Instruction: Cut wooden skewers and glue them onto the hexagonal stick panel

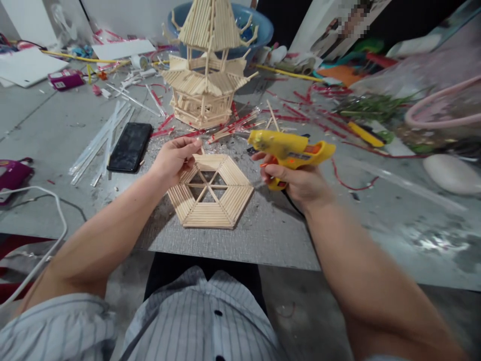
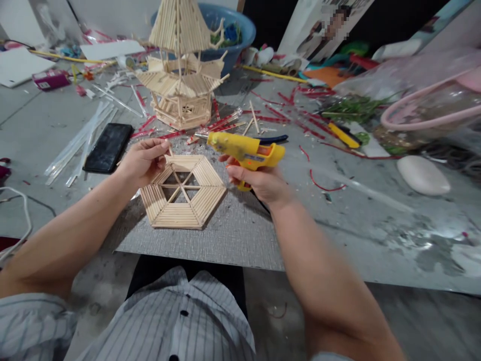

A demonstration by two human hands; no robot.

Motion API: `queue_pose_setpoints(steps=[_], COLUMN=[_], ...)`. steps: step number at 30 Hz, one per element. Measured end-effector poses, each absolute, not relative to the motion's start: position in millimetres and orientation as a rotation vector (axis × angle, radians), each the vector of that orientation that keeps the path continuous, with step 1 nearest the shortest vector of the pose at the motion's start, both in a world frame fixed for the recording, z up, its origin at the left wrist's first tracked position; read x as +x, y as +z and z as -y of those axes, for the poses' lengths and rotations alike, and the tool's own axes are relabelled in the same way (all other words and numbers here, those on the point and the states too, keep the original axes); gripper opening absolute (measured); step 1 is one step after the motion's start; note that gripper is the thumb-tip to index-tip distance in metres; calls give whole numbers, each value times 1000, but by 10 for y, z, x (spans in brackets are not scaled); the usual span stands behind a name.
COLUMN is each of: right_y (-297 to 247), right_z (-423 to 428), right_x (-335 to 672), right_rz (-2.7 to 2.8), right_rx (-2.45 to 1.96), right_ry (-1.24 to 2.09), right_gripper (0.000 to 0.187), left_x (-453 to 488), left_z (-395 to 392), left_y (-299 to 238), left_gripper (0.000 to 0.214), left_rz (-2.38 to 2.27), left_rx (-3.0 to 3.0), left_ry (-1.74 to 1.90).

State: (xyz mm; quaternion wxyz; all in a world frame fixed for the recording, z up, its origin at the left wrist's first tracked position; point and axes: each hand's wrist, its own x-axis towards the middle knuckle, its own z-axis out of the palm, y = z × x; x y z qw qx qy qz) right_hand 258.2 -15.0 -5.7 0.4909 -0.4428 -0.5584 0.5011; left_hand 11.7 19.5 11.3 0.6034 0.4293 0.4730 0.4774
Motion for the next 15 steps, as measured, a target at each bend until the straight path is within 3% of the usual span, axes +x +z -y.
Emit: queue_pose_setpoints(steps=[9, 15], right_y=[-189, -152], right_z=[130, 156], right_x=[2561, 2527], right_rz=[1992, 2047], right_rx=[-1295, -1221], right_ry=[630, 541], right_gripper=[36, 31], left_x=[147, 154], left_z=[-174, -159], left_y=[133, 135], left_gripper=[23, 21], left_rz=[-1038, -1033], left_rx=[942, 949], left_ry=[1115, 1113])
